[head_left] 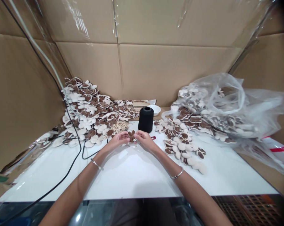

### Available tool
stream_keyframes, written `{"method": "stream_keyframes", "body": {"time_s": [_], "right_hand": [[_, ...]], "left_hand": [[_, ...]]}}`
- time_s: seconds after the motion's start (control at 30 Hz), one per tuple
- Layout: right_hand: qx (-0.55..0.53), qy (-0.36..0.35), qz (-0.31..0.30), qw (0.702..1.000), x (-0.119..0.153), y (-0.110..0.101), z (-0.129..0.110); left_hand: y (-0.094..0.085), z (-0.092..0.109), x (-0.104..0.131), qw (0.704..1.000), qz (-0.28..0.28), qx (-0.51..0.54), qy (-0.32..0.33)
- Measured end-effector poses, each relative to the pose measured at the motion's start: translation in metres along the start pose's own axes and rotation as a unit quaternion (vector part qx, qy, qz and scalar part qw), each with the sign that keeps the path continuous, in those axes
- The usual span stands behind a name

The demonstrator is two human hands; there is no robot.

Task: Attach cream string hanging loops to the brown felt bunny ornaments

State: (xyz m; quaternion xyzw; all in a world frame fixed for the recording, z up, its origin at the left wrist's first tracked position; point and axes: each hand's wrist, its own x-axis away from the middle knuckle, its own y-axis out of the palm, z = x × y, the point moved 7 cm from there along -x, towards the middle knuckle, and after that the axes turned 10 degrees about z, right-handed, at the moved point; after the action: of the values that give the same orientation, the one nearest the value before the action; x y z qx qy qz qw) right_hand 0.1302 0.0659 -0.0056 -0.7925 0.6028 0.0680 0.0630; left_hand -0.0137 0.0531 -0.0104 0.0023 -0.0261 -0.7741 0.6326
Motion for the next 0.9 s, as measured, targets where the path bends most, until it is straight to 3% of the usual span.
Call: {"method": "stream_keyframes", "body": {"time_s": [0.37,0.63,0.9], "right_hand": [[-0.033,-0.001,0.0,0.999,0.001,0.01,0.013],[-0.03,-0.024,0.042,0.998,-0.001,0.007,0.008],[-0.015,-0.023,0.047,0.999,0.001,0.008,0.016]], "left_hand": [[0.001,-0.011,-0.004,0.999,0.031,0.014,0.033],[-0.003,-0.005,-0.001,0.999,0.003,0.032,-0.012],[-0.007,-0.007,-0.001,0.998,0.052,-0.017,0.015]]}}
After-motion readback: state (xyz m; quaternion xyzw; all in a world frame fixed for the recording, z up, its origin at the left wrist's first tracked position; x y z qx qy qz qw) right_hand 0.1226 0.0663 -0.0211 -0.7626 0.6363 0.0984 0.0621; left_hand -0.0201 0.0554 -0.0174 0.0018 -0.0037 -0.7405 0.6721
